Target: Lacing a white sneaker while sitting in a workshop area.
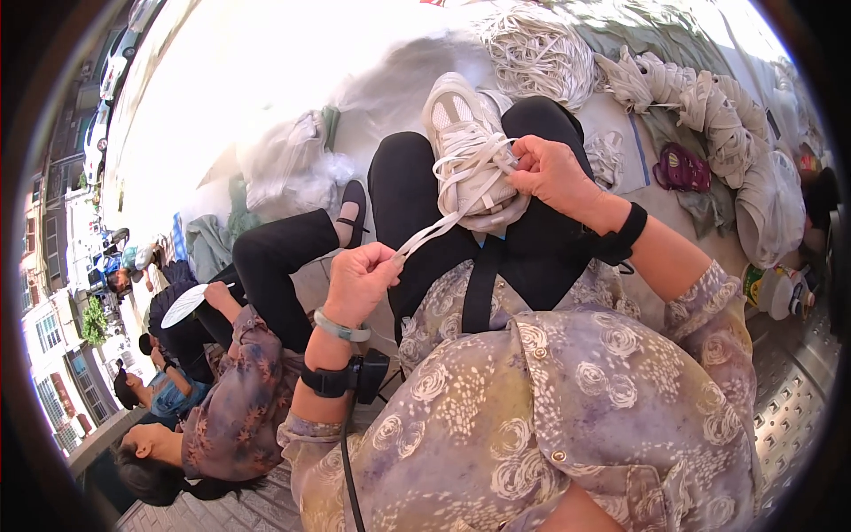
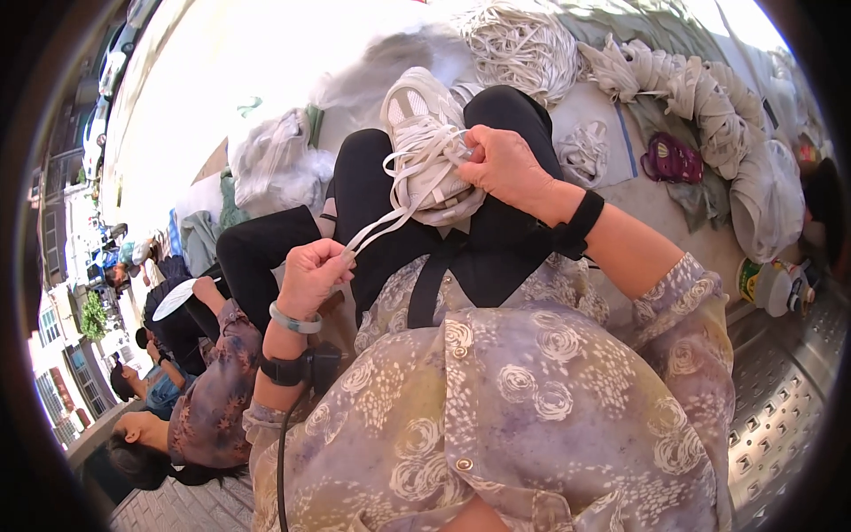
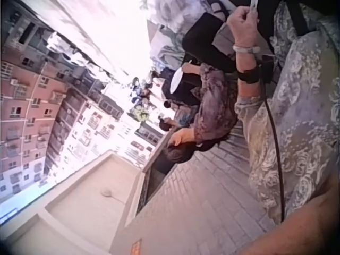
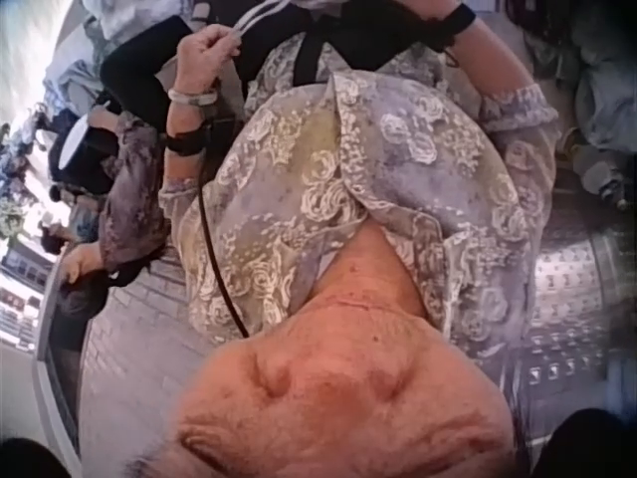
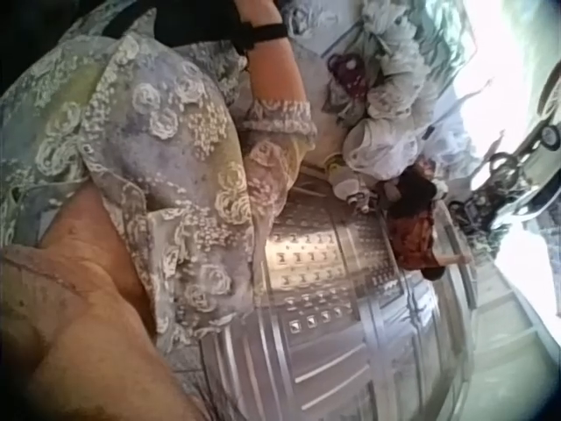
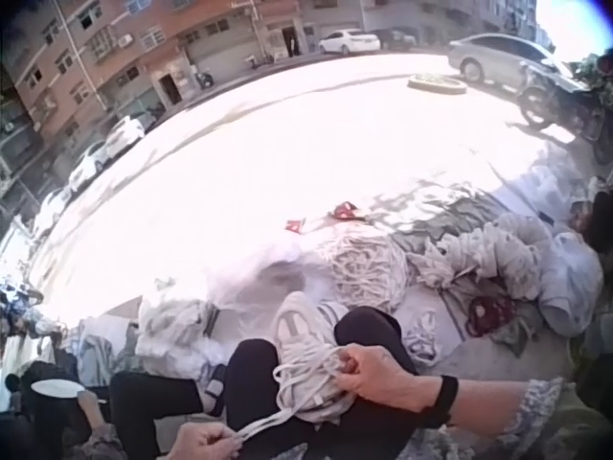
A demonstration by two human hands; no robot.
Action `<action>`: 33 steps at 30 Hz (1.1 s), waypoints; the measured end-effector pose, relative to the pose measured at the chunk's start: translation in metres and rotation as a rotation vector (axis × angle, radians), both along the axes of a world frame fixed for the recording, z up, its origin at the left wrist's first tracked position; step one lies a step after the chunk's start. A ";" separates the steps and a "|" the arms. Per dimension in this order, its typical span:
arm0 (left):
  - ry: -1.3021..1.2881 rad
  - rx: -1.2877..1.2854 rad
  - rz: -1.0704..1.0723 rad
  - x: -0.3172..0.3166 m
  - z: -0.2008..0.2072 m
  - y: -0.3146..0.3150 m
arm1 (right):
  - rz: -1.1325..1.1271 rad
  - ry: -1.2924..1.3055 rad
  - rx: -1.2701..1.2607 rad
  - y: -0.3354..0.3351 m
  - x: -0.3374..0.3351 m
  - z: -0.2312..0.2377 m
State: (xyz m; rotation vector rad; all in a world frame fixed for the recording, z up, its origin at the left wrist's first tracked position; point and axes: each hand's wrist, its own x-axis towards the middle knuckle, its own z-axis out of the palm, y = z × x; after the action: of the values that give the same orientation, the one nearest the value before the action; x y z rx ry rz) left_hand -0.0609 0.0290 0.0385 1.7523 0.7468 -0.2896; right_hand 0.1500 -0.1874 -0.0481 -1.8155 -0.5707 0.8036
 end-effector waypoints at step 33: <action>-0.343 -0.371 0.470 0.084 -0.064 -0.019 | 0.136 0.309 -0.188 0.060 -0.033 0.038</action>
State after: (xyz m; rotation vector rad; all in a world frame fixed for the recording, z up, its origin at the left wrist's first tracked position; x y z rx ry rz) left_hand 0.0228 0.0103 -0.0258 1.1918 0.7700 0.1811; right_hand 0.1166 -0.1275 -0.0102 -1.7864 -0.4313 1.2392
